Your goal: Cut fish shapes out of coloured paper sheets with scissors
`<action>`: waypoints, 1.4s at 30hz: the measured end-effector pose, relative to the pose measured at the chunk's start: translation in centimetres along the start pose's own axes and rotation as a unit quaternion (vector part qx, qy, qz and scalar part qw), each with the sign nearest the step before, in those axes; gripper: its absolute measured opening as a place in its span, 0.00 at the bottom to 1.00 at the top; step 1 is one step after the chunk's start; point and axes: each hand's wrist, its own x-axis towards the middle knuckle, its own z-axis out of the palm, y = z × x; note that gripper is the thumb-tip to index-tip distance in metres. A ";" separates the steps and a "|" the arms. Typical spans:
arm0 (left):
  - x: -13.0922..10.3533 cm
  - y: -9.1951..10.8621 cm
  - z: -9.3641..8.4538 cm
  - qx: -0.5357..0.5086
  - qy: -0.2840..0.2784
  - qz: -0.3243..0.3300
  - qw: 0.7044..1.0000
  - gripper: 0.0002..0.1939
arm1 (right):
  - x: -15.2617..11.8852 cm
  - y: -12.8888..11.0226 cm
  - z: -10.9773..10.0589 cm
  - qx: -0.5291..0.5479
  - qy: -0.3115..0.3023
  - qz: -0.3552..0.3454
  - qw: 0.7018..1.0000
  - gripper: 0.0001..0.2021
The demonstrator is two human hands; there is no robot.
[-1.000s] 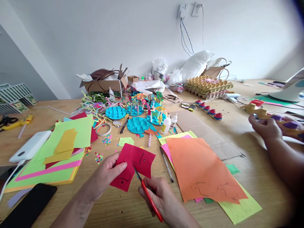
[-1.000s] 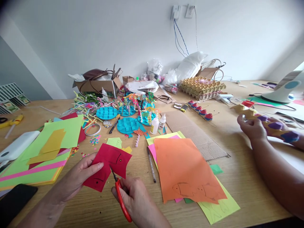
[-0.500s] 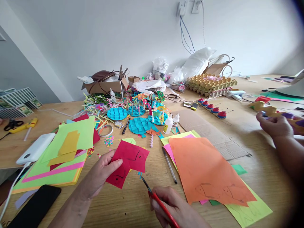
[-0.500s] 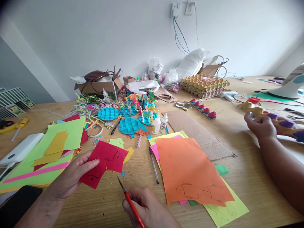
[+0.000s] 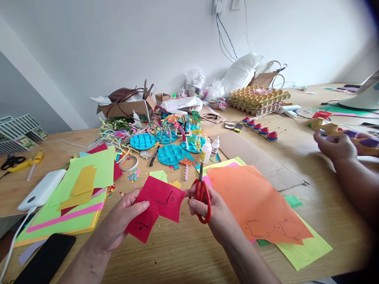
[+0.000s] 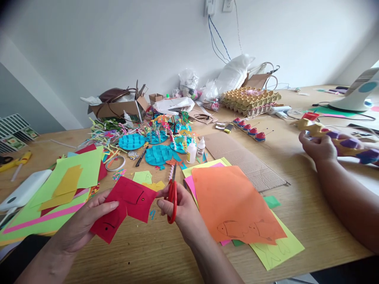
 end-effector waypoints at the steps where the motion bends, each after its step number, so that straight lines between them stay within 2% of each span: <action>1: 0.0 0.0 0.1 0.001 0.001 -0.002 1.000 0.16 | 0.2 0.1 0.2 0.017 -0.004 0.006 1.000 0.13; 7: 0.1 -0.1 0.2 0.017 0.003 -0.010 1.000 0.16 | 0.9 1.0 0.7 0.102 -0.025 0.028 0.994 0.14; 12: 0.2 -0.3 0.4 0.032 -0.024 -0.003 0.999 0.16 | 0.9 1.3 0.5 0.122 -0.019 0.037 0.992 0.13; 21: 0.2 -0.6 0.4 0.026 -0.015 -0.017 0.999 0.15 | 0.8 1.6 0.5 0.141 -0.012 0.054 0.988 0.13; 25: 0.4 -0.7 0.2 0.021 -0.010 -0.024 0.999 0.15 | 0.9 1.8 0.4 0.138 -0.001 0.063 0.988 0.13; 34: 0.7 -0.7 -0.4 0.037 -0.039 -0.049 0.997 0.16 | 1.0 1.1 0.3 0.073 0.008 0.031 0.997 0.14; 37: 0.7 -0.8 -0.7 0.015 -0.013 -0.046 0.999 0.15 | 0.9 0.8 0.4 0.043 0.031 0.026 0.998 0.13; 40: 0.8 -1.1 -1.5 -0.022 0.034 -0.001 0.999 0.13 | 0.8 0.8 0.3 0.023 0.062 0.006 0.998 0.13; 42: 0.7 -1.4 -1.9 -0.029 0.032 0.026 0.999 0.13 | 0.8 0.9 0.2 0.019 0.081 -0.019 0.996 0.13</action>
